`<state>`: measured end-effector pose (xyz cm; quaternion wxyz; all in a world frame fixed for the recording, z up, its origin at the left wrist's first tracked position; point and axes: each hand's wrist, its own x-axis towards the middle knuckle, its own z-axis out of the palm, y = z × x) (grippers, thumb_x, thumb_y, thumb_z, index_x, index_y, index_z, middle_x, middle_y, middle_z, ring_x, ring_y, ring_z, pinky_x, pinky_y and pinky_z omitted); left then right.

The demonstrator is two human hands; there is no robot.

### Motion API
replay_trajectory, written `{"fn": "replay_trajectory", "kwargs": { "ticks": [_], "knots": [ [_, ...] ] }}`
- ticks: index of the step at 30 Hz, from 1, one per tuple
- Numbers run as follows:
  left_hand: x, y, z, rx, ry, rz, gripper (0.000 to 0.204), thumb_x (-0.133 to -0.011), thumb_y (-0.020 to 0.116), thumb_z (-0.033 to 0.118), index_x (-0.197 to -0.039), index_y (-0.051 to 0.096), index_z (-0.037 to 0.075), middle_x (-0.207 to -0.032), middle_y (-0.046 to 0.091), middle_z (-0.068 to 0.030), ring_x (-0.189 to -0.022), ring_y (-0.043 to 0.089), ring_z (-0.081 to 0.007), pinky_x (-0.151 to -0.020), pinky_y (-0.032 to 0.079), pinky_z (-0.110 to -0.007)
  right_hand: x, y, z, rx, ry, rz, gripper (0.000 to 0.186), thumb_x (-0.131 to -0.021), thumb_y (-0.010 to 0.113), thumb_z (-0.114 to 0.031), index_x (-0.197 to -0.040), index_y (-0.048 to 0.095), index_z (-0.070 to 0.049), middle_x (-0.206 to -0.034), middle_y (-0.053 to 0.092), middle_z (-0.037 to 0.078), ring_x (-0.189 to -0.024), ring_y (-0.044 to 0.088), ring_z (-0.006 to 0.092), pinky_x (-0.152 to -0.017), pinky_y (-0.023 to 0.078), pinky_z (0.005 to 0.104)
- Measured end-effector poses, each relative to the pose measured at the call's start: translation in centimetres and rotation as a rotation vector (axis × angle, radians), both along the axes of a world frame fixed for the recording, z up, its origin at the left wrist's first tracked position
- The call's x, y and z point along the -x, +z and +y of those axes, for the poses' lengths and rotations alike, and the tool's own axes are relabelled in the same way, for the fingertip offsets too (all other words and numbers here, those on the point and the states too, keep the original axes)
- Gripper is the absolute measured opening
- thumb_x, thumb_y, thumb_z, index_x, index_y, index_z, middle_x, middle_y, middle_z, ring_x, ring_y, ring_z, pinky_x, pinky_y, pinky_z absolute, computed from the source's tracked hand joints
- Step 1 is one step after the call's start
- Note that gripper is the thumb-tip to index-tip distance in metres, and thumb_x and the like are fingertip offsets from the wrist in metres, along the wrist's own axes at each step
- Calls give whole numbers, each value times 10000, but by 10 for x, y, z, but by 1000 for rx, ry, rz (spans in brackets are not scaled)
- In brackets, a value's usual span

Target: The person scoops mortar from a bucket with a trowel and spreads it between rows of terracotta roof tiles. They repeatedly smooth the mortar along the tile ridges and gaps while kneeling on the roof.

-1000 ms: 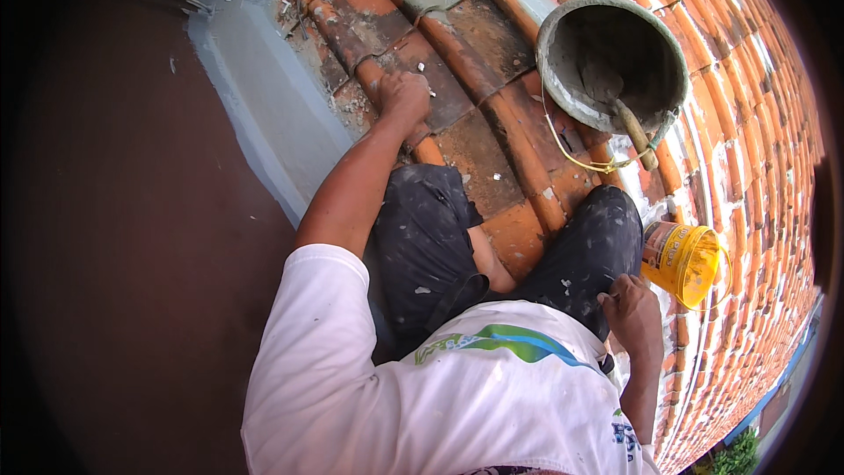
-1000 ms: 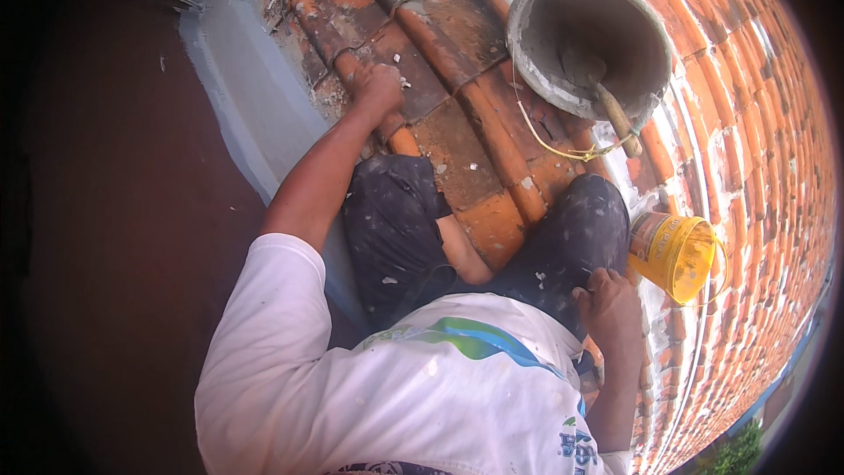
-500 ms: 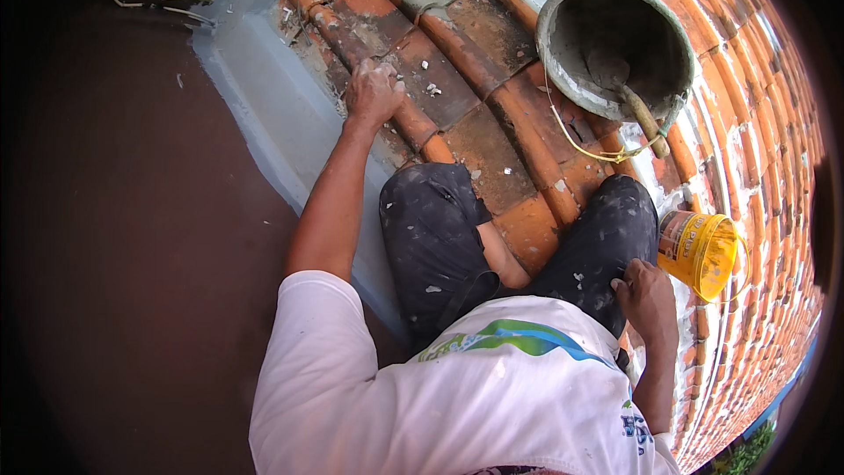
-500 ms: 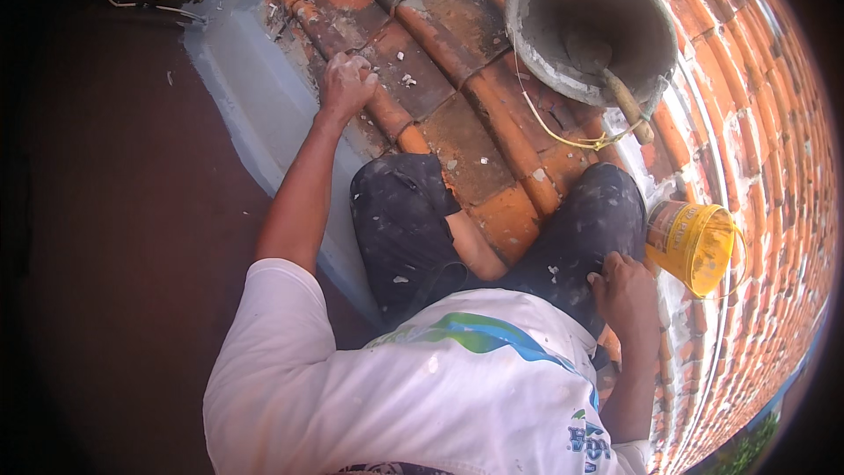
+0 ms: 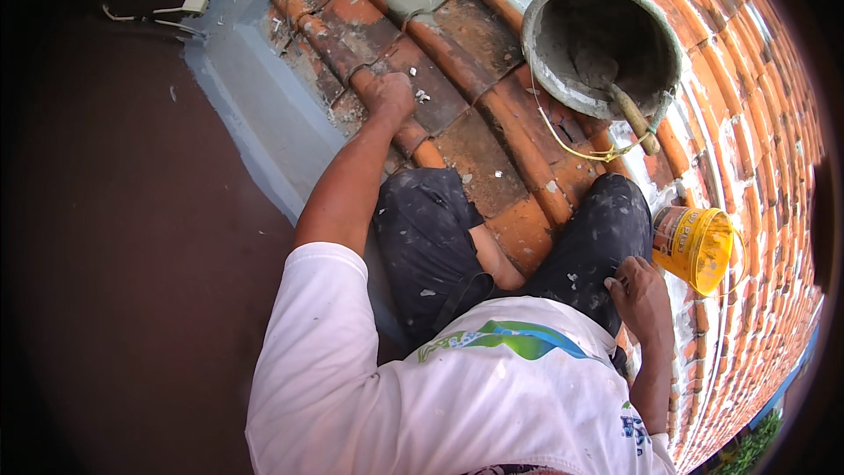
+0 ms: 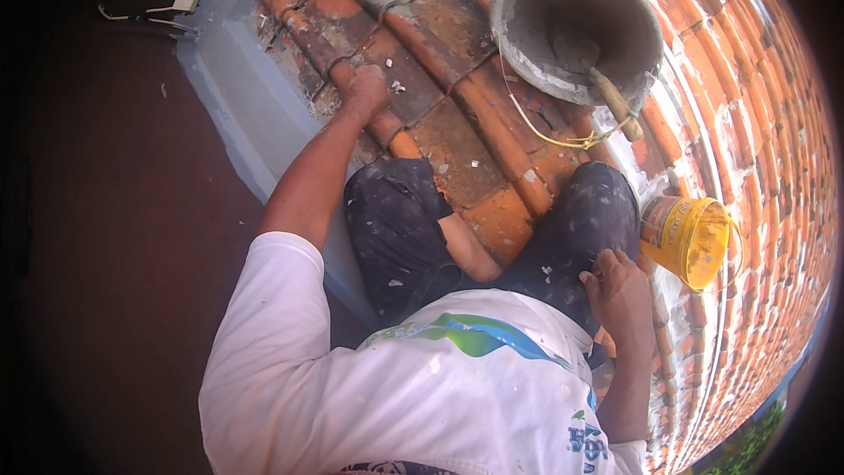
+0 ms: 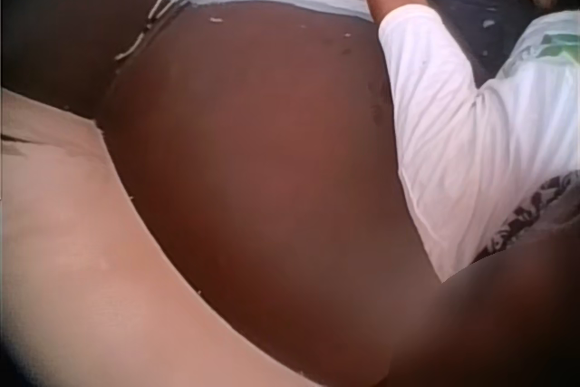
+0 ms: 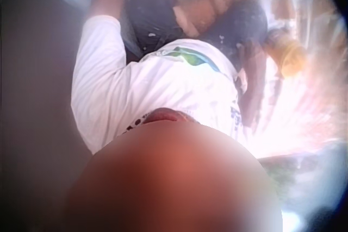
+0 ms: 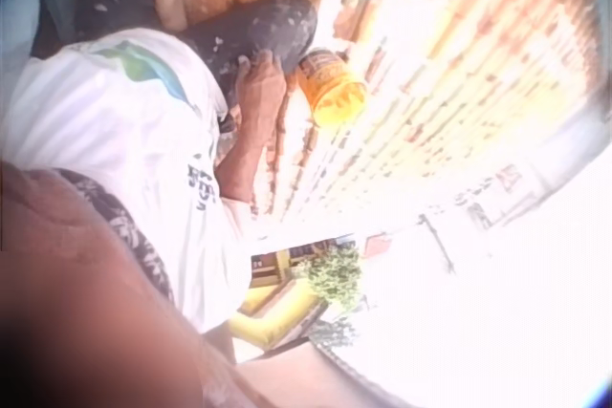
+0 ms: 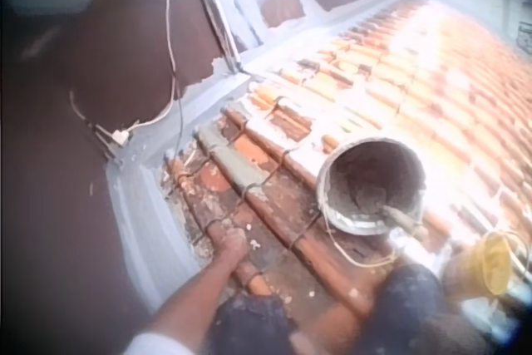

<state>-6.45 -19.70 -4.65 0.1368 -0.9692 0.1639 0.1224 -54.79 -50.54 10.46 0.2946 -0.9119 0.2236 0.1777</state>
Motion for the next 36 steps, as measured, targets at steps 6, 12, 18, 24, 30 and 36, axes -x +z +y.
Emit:
{"fn": "replay_trajectory", "kwargs": {
  "ticks": [6,12,18,24,30,36],
  "knots": [
    [0,18,-9,282,141,-31,345,-835,775,191,-1130,798,12,-1207,757,-280,-1140,743,-414,-1001,581,-487,-1,2,-4,-26,-19,-2,188,-902,794,-139,-941,676,1,-968,731,183,-911,738,399,-831,568,491],
    [14,6,-5,459,-97,-50,286,-909,739,181,-1136,710,10,-1221,706,-267,-1166,699,-451,-1021,575,-511,-4,0,-1,-14,-25,17,186,-900,795,-141,-939,677,-2,-970,731,186,-917,739,397,-836,567,490],
    [36,-5,-4,655,-120,-87,313,-794,886,227,-991,714,54,-1022,715,-185,-1078,710,-398,-957,569,-498,-5,-2,-2,-7,-10,43,192,-890,803,-136,-920,668,-4,-962,727,188,-915,735,400,-835,565,491],
    [12,-4,-2,748,-103,14,170,-834,820,154,-912,692,72,-1040,702,-223,-1065,679,-415,-964,564,-486,-8,-1,0,2,3,44,190,-882,804,-119,-914,661,1,-960,719,194,-903,728,406,-825,563,488],
    [-4,-17,-15,870,172,-266,170,-824,761,137,-979,715,87,-1011,751,-224,-1015,721,-419,-928,578,-493,-4,-3,0,-10,-2,1,188,-845,815,-60,-884,651,22,-878,689,204,-822,691,382,-778,553,466],
    [-22,-33,-24,756,155,-255,146,-805,761,173,-928,744,95,-1044,773,-206,-1057,735,-402,-947,584,-482,-4,-5,-1,-9,31,-31,182,-841,816,-59,-885,656,14,-878,698,198,-827,708,379,-770,564,453]
  ]
}}
